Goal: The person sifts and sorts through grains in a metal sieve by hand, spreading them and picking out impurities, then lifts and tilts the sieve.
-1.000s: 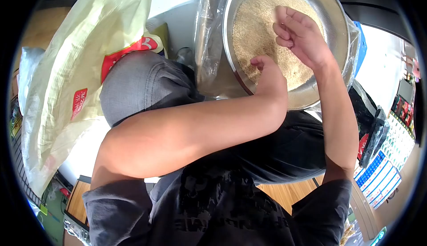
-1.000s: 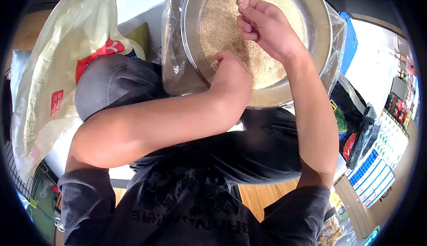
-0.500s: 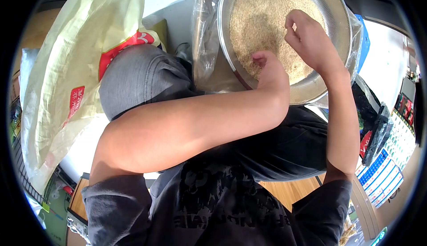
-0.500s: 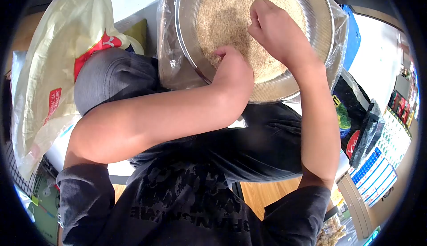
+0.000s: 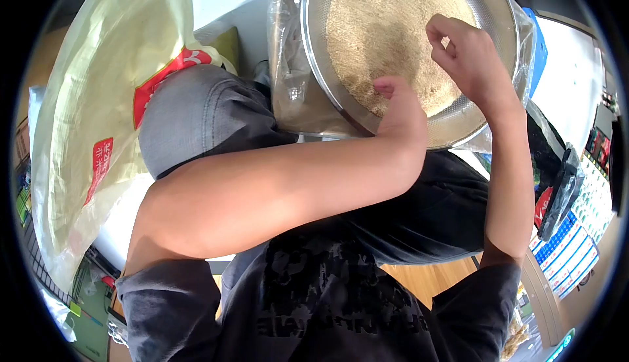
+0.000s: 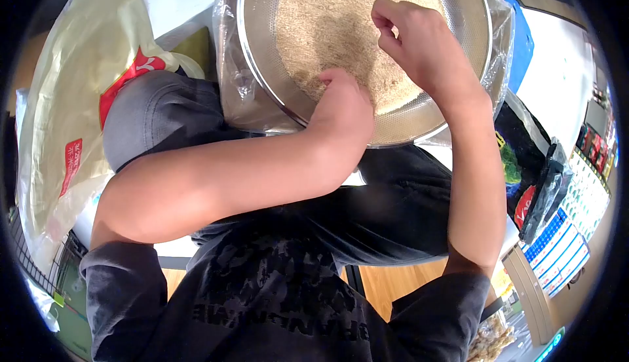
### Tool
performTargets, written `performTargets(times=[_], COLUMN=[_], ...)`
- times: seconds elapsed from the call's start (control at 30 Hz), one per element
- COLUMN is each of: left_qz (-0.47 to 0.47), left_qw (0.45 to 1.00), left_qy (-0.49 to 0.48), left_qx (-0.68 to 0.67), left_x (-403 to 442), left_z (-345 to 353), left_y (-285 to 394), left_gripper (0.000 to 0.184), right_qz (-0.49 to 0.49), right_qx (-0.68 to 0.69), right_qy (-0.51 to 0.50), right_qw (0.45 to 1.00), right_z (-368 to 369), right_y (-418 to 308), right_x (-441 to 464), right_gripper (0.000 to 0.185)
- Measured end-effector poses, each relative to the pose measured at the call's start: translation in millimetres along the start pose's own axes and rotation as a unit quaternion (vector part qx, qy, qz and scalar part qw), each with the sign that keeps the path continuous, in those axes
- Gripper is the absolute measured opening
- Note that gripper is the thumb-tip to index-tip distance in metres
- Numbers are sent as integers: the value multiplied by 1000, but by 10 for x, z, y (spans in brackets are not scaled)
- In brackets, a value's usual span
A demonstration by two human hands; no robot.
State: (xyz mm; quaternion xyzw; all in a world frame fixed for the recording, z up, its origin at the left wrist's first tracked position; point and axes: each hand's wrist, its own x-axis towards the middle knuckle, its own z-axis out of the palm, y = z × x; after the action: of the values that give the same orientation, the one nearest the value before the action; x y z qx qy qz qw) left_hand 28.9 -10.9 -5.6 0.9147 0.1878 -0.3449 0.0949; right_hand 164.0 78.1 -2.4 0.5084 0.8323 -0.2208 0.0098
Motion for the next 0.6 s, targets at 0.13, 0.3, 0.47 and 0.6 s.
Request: performTargets(times=[0.13,0.3,0.47,0.6], left_qz=[-25,-25,-51,-10], left_qw=[1000,999,997,999], left_qy=[5,19,24,10], left_qx=[-7,-25,-44,-32], left_x=[-15,-12,14,-74], left_z=[8,15,15,-42], left_y=[6,16,44,-39], left_gripper=[43,40,40,41], right_qz=[-41,-73,69,176], right_qx=[12,18,159,202], right_qy=[46,70,33,24], right_qw=[998,995,984,963], right_z=[-3,-67,-263,-499], right_y=[71,209,282,494], right_x=[-52,-181,-433,-739], right_gripper=[12,15,17,14])
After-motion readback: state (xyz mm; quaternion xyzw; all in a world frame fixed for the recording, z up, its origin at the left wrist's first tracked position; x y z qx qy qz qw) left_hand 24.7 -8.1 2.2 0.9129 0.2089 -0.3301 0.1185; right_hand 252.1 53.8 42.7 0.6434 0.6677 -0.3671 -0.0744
